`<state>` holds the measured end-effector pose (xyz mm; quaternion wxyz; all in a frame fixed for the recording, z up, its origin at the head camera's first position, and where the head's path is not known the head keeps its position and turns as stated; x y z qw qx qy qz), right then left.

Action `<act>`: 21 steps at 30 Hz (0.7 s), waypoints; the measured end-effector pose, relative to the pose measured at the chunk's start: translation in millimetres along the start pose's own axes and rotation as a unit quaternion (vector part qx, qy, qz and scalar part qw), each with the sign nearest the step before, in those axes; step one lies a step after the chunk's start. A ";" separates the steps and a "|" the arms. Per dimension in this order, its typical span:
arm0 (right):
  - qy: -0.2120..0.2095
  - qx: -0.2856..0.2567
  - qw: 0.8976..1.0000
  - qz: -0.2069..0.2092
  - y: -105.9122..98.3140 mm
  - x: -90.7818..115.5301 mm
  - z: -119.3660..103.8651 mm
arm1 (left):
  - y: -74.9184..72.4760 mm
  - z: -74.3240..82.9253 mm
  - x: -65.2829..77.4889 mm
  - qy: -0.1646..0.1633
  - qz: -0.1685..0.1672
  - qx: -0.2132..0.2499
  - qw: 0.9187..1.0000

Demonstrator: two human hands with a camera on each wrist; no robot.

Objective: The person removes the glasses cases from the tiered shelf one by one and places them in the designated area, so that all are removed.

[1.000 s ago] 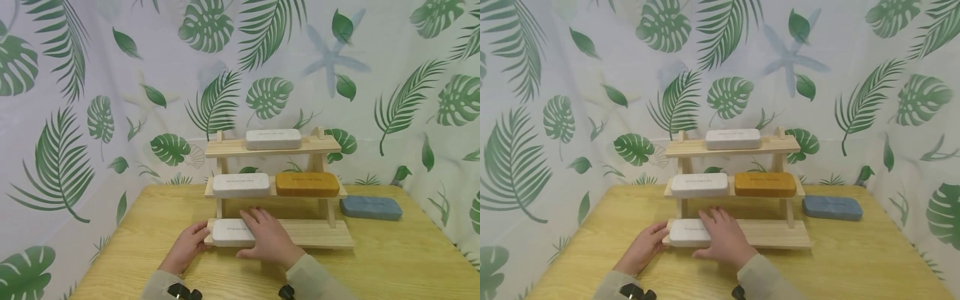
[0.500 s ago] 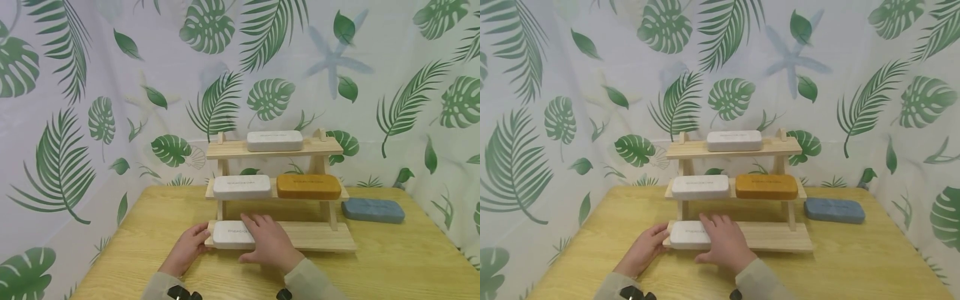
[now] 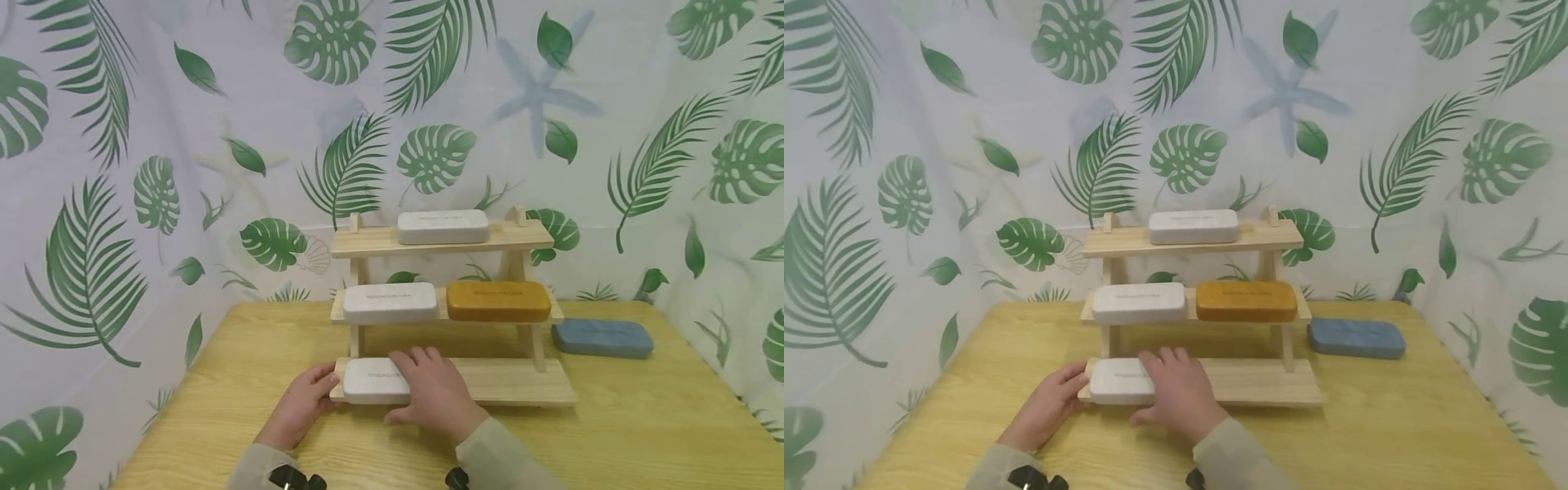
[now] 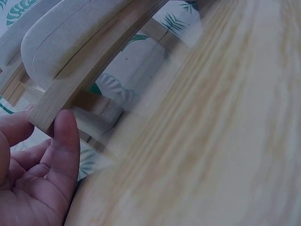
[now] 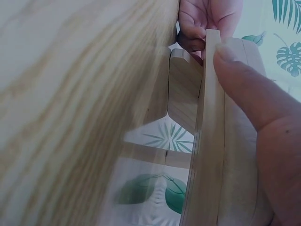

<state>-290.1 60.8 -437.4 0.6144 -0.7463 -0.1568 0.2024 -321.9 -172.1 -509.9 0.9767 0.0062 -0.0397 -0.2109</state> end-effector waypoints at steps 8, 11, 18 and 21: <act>0.010 0.000 1.000 0.004 2.7 -3.7 -0.6 | -2.1 -1.4 0.9 0.001 0.004 0.009 1.000; 0.004 0.001 1.000 0.006 2.6 -4.2 -0.3 | -1.7 -0.4 1.1 -0.001 0.004 0.013 1.000; -0.004 0.007 1.000 0.013 3.9 -0.1 -0.4 | 0.5 0.7 2.9 0.007 0.004 0.016 1.000; -0.009 0.008 1.000 0.015 2.8 2.4 -0.3 | 1.8 1.5 3.3 0.010 0.000 0.014 1.000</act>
Point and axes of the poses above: each hand's wrist, its own x-axis away from the middle knuckle, its own y-axis out of the palm, z = x × y, the point moved 5 cm from there along -x, towards the middle knuckle, and after that the axes turned 7 degrees about -z, right-handed, at the moved point
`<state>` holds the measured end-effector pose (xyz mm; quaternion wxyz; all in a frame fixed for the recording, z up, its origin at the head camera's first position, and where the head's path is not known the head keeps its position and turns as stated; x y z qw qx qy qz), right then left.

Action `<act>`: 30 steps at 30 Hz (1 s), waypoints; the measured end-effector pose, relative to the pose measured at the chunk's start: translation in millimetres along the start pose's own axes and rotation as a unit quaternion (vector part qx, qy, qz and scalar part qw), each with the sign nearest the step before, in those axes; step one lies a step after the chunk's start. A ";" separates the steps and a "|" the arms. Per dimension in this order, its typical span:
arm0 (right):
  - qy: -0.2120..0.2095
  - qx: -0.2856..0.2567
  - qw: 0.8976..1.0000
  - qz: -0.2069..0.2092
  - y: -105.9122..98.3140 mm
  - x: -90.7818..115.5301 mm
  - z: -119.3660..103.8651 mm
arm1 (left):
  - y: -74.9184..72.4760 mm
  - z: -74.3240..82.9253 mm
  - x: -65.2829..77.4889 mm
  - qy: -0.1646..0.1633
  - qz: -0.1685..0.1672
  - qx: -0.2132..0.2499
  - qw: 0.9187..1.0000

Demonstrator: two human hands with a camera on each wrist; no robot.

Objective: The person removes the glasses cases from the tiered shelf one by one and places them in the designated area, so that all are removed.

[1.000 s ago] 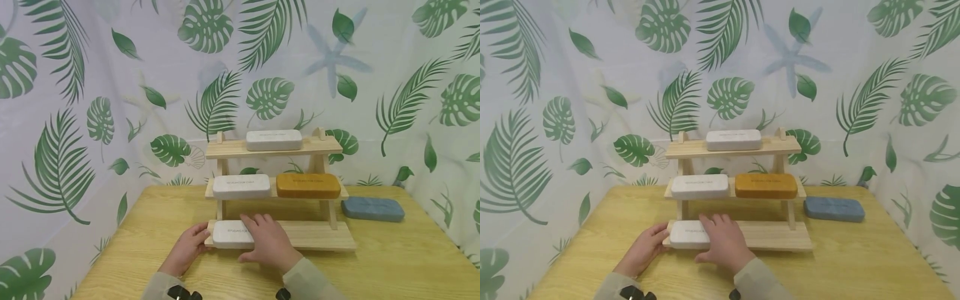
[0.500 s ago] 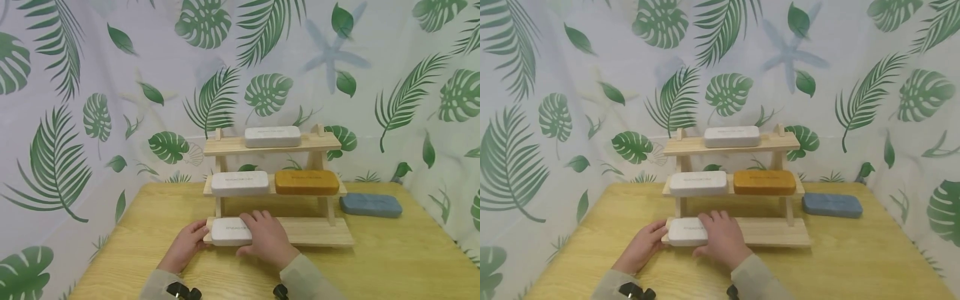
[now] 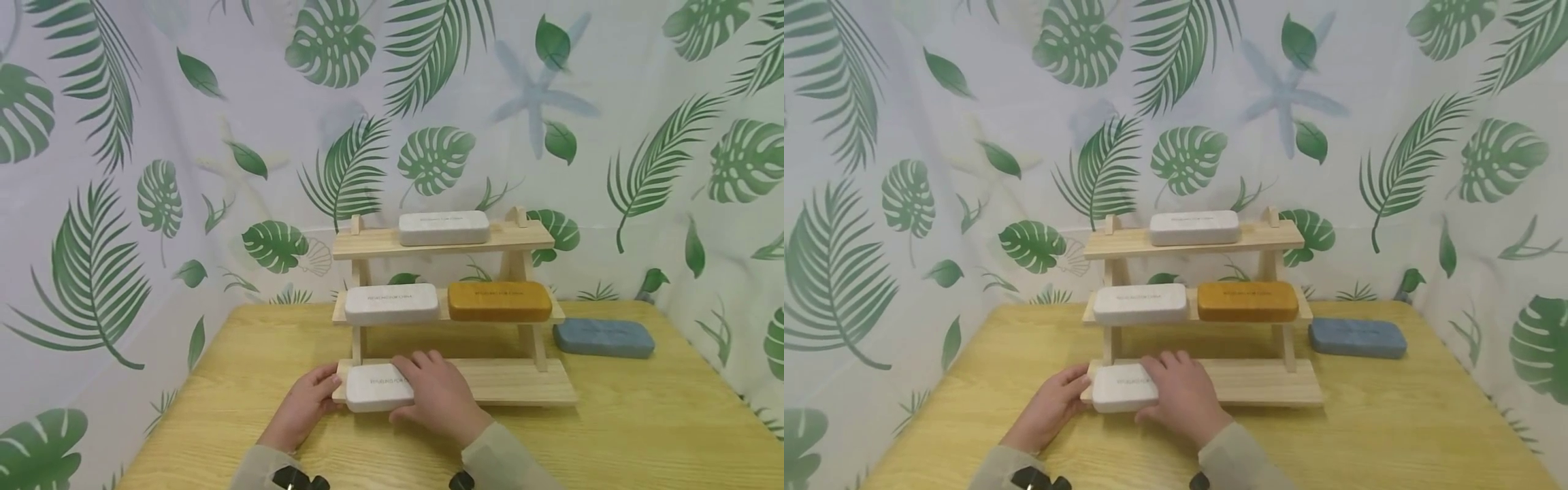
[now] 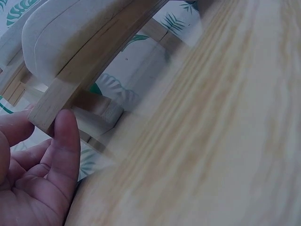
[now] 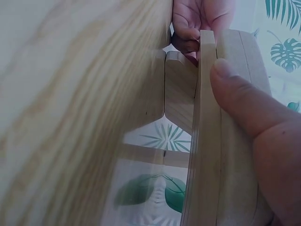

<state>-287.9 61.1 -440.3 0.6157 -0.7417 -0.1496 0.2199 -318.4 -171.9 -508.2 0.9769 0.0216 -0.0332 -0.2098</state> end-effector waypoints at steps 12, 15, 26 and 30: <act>-0.012 -0.017 1.000 -0.016 -0.1 17.4 1.3 | 2.8 -0.6 -1.0 0.003 0.010 0.002 1.000; -0.009 -0.022 1.000 -0.019 -1.7 20.8 2.0 | 3.1 0.1 -1.2 -0.001 0.013 0.001 1.000; -0.006 -0.037 0.999 -0.025 -7.8 35.1 7.6 | 3.1 0.4 0.7 -0.003 0.008 -0.006 1.000; 0.012 -0.053 0.998 -0.027 -12.0 39.2 15.2 | 1.4 1.2 -0.4 -0.004 0.017 -0.015 1.000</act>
Point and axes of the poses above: each hand's wrist, its own x-axis away from the middle knuckle, its own y-axis out of the palm, z = x × y, the point moved 5 cm from there along -x, towards the middle knuckle, and after that the axes turned 7 degrees about -z, right-handed, at the moved point
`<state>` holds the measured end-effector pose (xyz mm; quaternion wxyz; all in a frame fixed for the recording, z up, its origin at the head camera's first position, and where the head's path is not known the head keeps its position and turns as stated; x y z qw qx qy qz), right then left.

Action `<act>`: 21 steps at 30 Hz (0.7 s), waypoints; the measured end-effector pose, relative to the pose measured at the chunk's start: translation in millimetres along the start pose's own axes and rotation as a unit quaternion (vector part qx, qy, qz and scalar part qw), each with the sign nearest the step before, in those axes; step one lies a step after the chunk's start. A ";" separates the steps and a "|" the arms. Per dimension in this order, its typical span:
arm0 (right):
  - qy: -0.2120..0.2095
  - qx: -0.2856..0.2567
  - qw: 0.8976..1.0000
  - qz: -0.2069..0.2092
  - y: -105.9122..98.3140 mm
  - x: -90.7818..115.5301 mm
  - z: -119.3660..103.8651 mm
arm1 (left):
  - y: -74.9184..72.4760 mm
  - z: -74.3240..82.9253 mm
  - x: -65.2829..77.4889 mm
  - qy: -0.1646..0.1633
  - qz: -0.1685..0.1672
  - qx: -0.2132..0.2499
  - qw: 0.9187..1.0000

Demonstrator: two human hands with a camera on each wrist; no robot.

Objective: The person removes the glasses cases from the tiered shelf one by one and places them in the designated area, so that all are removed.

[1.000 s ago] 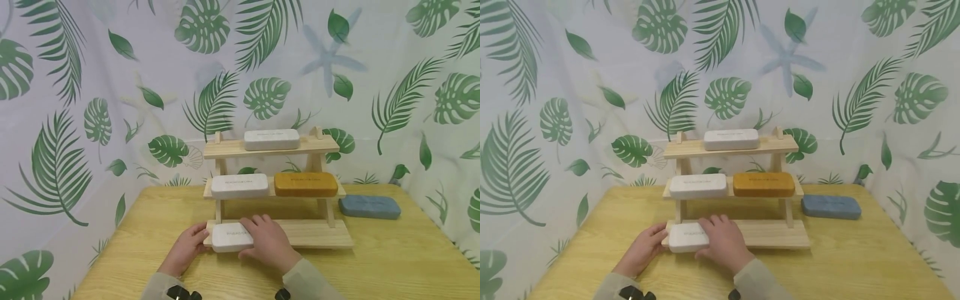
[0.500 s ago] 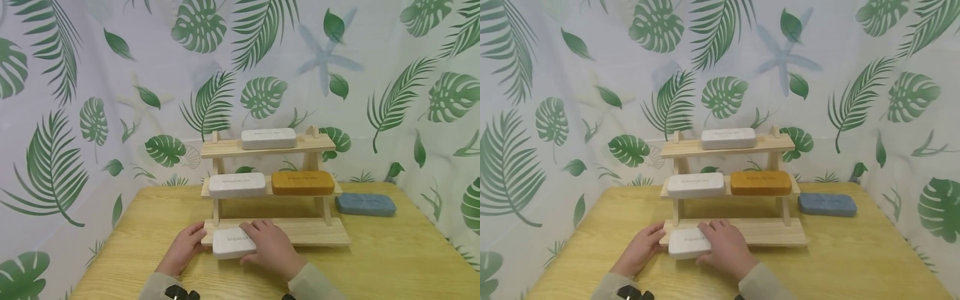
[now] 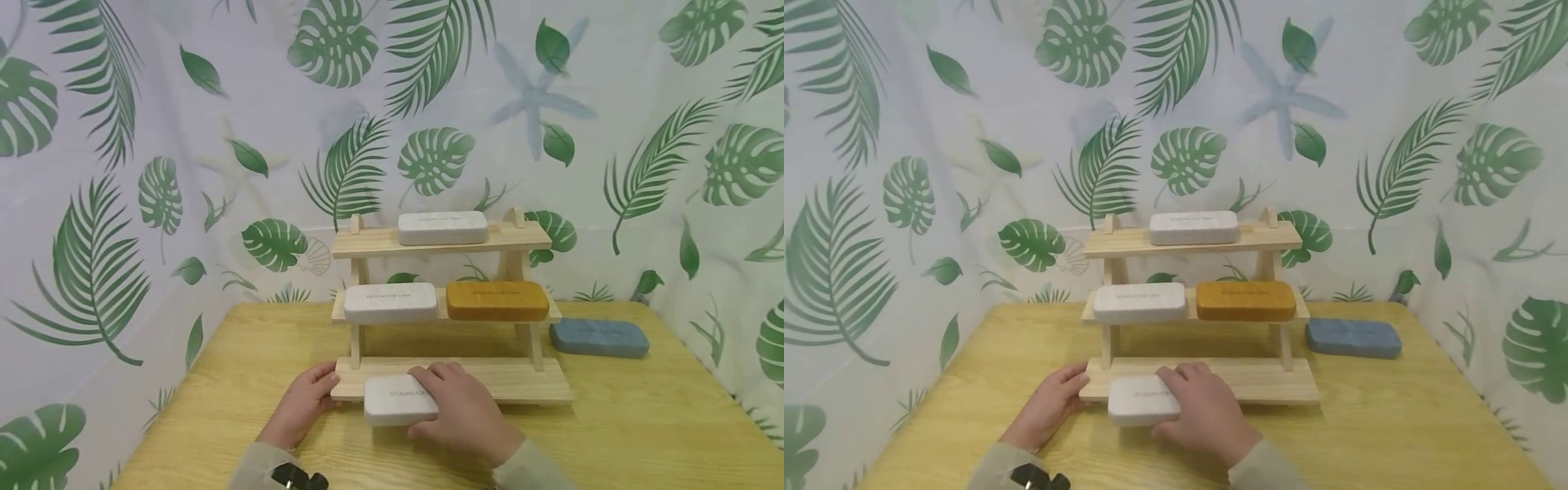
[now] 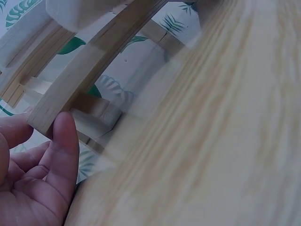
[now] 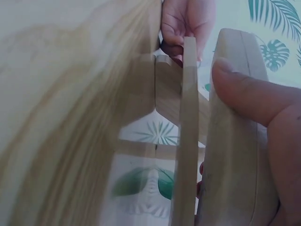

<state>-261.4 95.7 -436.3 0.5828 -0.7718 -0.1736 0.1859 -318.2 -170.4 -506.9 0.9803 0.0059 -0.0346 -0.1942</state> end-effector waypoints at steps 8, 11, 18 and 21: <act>0.012 -0.020 0.999 0.034 -14.0 13.6 11.0 | -1.6 -0.4 0.0 -0.003 0.009 -0.008 1.000; 0.017 -0.020 0.999 0.033 -18.3 17.9 14.9 | -1.8 -0.6 0.2 -0.004 0.009 -0.008 1.000; 0.006 0.000 1.000 0.022 -22.7 27.3 25.6 | 0.5 -0.2 0.4 -0.001 0.017 -0.014 1.000; -0.002 0.004 1.000 0.020 -23.2 30.0 30.3 | 1.4 0.1 0.6 -0.002 0.025 -0.011 1.000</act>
Point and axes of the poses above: each hand's wrist, its own x-axis away from the middle knuckle, its own y-axis out of the palm, z = x × y, the point moved 5 cm from there along -x, towards the middle knuckle, and after that the axes turned 7 degrees about -z, right-handed, at the moved point
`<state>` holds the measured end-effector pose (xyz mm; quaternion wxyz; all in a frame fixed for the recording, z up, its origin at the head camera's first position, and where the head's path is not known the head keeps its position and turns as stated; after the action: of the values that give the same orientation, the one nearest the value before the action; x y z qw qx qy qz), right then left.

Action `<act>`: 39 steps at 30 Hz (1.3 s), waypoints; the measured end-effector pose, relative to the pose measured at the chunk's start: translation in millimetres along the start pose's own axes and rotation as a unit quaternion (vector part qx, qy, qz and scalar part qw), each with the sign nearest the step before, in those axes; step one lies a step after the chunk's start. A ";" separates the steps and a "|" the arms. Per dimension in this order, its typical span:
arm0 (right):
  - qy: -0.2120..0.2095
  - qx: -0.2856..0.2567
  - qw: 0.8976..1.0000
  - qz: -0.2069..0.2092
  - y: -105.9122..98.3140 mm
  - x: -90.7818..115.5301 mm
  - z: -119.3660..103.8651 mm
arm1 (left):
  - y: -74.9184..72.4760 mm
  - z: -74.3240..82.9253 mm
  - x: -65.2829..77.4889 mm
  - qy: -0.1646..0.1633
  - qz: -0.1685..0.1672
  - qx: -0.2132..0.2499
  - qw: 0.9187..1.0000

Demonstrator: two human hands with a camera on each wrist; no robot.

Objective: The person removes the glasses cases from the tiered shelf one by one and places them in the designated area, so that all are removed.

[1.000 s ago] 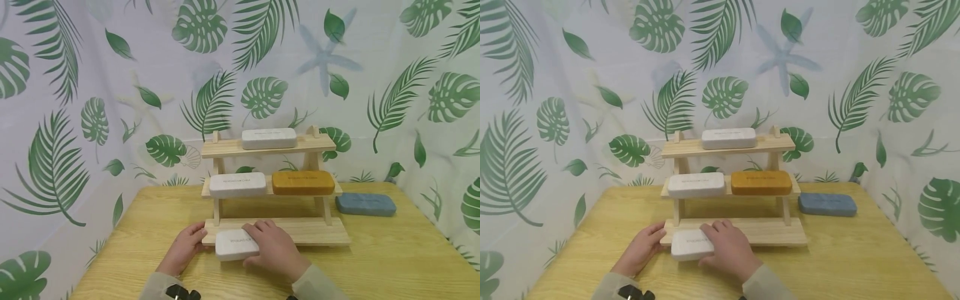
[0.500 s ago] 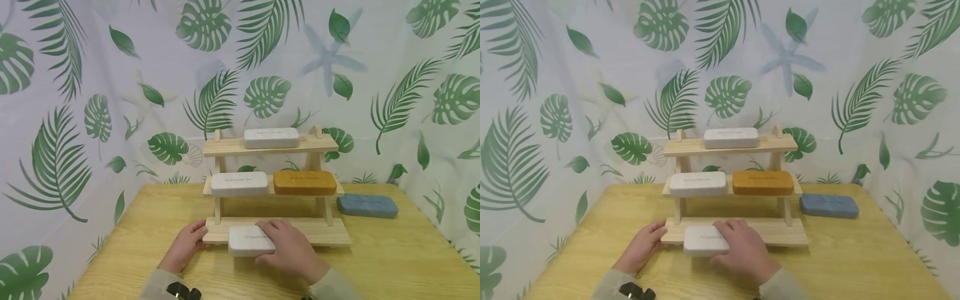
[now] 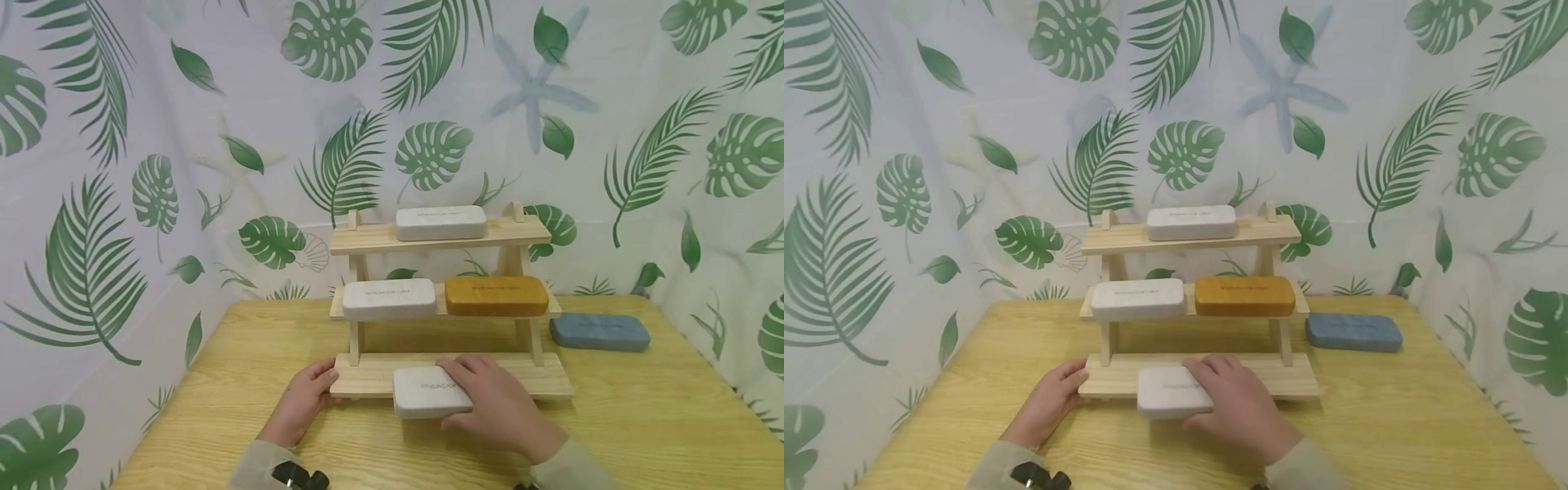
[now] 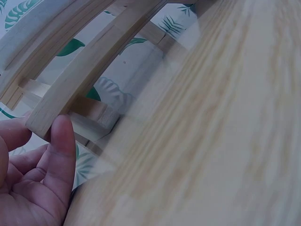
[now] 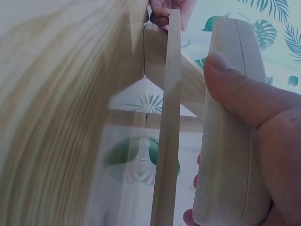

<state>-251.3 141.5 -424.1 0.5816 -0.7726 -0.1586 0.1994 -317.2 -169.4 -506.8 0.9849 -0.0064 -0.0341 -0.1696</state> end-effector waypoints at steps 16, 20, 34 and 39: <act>0.027 0.007 1.000 0.015 -18.1 16.7 30.3 | -3.9 0.1 0.4 0.004 -0.005 0.002 1.000; 0.040 0.009 0.999 0.014 -24.6 23.0 44.5 | -3.8 1.1 -0.7 0.007 -0.009 0.002 1.000; 0.057 0.021 0.998 0.014 -44.3 56.1 108.2 | -2.9 -2.5 0.5 0.004 -0.021 0.015 1.000; 0.061 0.020 0.998 0.020 -50.7 69.2 138.6 | -3.5 -1.4 0.7 0.006 -0.025 0.020 0.999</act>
<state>-260.1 304.1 -417.7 0.6016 -0.7743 -0.1034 0.1669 -317.6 -173.0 -508.1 0.9805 0.0149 -0.0318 -0.1933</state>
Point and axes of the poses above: each hand's wrist, its own x-axis away from the middle knuckle, its own y-axis out of the palm, z = x × y, the point moved 5 cm from there along -x, towards the middle knuckle, and after that the axes turned 7 degrees about -z, right-handed, at the moved point
